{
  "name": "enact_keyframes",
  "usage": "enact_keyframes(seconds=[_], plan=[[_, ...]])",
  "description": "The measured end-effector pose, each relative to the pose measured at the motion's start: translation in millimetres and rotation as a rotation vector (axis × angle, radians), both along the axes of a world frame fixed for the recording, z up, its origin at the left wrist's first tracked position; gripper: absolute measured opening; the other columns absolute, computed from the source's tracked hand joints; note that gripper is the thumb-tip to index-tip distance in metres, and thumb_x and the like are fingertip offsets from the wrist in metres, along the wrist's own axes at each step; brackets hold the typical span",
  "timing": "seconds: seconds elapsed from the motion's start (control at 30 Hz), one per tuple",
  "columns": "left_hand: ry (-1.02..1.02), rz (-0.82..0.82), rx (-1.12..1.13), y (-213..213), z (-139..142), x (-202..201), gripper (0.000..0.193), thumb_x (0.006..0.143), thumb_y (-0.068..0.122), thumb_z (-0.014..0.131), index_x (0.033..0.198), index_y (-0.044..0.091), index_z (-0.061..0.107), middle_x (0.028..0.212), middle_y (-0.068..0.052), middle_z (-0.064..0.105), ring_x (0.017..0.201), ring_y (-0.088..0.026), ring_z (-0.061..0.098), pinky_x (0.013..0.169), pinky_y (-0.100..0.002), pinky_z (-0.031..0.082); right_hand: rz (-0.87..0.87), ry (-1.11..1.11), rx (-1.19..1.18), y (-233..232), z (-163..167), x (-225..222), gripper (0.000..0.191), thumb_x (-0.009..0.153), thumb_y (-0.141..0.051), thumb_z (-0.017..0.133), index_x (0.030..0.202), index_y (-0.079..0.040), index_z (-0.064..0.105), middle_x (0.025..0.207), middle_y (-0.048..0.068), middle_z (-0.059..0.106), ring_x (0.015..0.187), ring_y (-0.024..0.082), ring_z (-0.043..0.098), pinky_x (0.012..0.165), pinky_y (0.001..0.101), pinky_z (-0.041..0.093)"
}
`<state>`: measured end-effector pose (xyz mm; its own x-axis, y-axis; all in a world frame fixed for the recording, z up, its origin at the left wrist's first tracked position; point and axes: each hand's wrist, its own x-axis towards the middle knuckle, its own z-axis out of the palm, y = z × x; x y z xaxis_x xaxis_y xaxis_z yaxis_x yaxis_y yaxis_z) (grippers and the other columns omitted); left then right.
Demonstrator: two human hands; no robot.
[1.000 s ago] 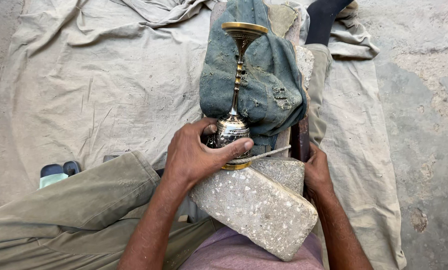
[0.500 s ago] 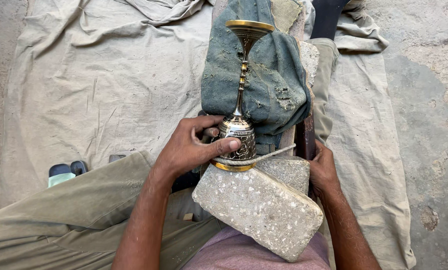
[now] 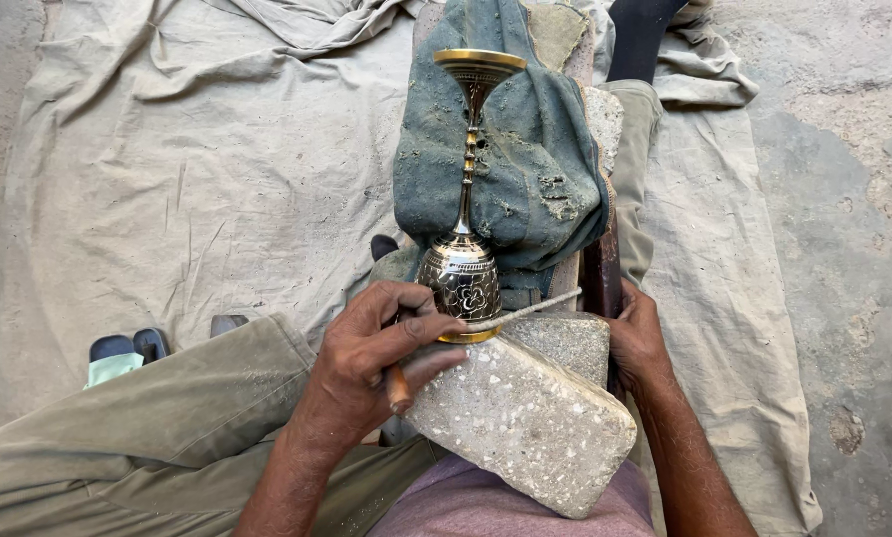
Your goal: The person sits on the ground holding a small punch against the base of a decorative brass bell-shaped object and repeatedly strikes the punch with a wooden mallet, working around the rim. They occasionally reposition the punch and rotate the object while continuing to hammer.
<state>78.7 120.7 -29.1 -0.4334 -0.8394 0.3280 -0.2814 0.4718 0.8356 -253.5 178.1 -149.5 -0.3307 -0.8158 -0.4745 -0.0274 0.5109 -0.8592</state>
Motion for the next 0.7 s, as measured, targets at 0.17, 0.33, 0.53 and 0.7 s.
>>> enact_keyframes(seconds=[0.17,0.33,0.53,0.7], plan=[[0.034,0.015,0.046,1,3,-5,0.025,0.08,0.011,0.086,0.103,0.01,0.08,0.097,-0.004,0.071,0.089,-0.018,0.07,0.074,-0.034,0.057,-0.012,0.008,0.033,-2,-1,-1,0.059,0.073,0.003,0.079,0.13,0.007,0.061,0.096,0.019,0.075,0.074,0.02,0.074,0.065,0.0351,0.064],[0.036,0.17,0.217,34,-8,6,0.024,0.088,0.0,0.077,0.112,0.004,0.075,0.106,-0.01,0.069,0.087,-0.014,0.07,0.07,-0.032,0.058,-0.004,-0.029,0.009,-4,-2,-2,0.057,0.073,0.006,0.077,0.127,0.008,0.061,0.098,0.019,0.076,0.076,0.02,0.075,0.065,0.0339,0.065],[-0.096,-0.12,0.46,151,-47,-28,0.004,0.098,0.011,0.067,0.101,0.011,0.069,0.094,-0.006,0.062,0.085,-0.012,0.067,0.079,-0.028,0.059,-0.038,-0.055,0.027,-4,-2,-3,0.056,0.074,0.009,0.074,0.128,0.008,0.06,0.097,0.02,0.075,0.074,0.021,0.074,0.062,0.0347,0.065],[-0.106,0.155,0.97,183,-39,-56,0.011,0.089,0.019,0.074,0.099,0.014,0.074,0.076,-0.002,0.071,0.074,-0.011,0.077,0.068,-0.028,0.062,-0.038,-0.029,0.043,-3,0,0,0.056,0.075,0.005,0.075,0.129,0.006,0.059,0.095,0.02,0.075,0.073,0.02,0.075,0.061,0.0354,0.065]])
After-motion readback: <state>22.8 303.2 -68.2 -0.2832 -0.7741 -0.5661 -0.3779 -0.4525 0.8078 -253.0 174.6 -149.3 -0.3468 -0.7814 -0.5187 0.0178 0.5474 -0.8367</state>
